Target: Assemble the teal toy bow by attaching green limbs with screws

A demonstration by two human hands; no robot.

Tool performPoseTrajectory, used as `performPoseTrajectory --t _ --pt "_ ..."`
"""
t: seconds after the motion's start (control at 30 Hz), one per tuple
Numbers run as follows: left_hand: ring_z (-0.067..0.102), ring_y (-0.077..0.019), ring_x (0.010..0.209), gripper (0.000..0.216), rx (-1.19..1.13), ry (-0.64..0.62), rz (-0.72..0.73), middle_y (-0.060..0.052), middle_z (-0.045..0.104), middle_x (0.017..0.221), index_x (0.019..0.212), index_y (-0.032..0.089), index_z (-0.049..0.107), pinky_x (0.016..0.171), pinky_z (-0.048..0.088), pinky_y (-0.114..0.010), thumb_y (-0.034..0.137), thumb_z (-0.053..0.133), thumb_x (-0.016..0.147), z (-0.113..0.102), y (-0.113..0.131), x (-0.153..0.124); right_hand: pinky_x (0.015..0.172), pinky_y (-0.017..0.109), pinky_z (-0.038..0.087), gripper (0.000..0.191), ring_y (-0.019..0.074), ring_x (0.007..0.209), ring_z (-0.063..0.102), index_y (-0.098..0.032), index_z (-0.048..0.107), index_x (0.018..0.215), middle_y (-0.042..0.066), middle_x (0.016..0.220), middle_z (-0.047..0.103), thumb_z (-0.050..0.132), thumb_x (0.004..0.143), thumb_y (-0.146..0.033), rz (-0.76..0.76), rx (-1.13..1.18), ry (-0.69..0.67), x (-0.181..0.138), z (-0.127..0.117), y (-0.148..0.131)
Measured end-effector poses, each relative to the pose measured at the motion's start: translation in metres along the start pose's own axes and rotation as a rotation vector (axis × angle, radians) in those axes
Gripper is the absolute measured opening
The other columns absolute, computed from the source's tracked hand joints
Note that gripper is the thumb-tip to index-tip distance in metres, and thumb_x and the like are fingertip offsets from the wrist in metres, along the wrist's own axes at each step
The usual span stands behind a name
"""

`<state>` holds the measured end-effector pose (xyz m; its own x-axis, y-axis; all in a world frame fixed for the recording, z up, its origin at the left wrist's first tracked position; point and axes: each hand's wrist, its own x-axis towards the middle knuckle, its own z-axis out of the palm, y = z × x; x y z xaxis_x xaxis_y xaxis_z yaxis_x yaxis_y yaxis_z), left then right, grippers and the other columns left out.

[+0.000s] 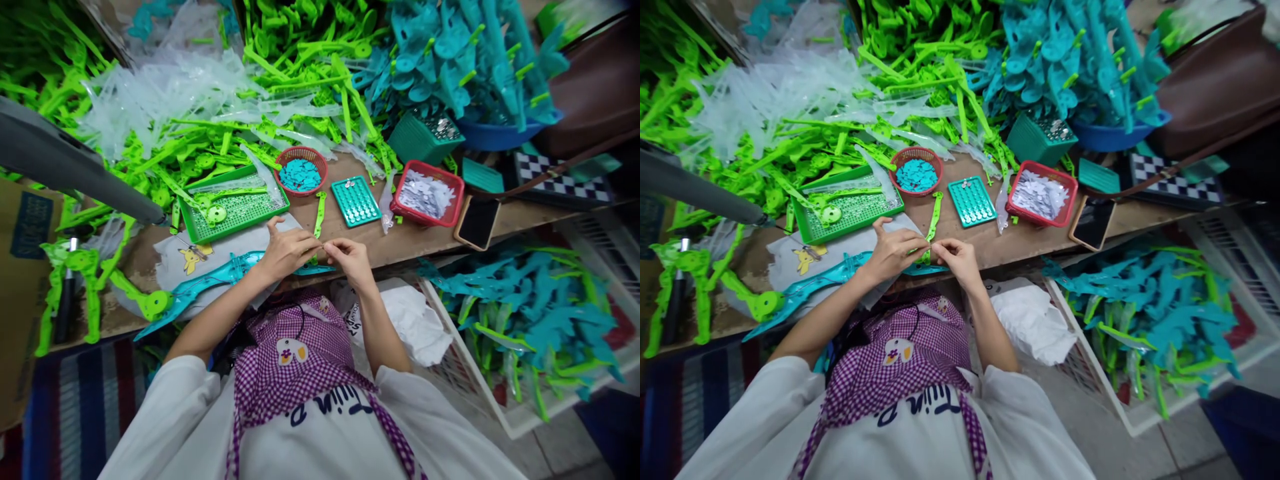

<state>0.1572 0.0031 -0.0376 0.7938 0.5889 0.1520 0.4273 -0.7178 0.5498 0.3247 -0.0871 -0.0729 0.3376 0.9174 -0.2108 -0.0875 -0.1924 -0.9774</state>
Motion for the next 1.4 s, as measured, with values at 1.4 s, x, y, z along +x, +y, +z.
performPoseTrajectory --t 1.4 --pt "0.035 -0.0434 0.137 0.083 0.009 -0.281 -0.379 -0.015 0.046 0.150 0.145 0.029 0.051 0.099 0.037 -0.059 0.055 0.082 0.073 0.022 -0.019 0.007 0.069 0.030 0.041 0.016 0.0191 0.072 0.063 -0.018 0.068 0.077 0.004 0.075 0.072 0.064 0.085 -0.031 -0.068 -0.764 0.110 0.079 -0.001 0.003"
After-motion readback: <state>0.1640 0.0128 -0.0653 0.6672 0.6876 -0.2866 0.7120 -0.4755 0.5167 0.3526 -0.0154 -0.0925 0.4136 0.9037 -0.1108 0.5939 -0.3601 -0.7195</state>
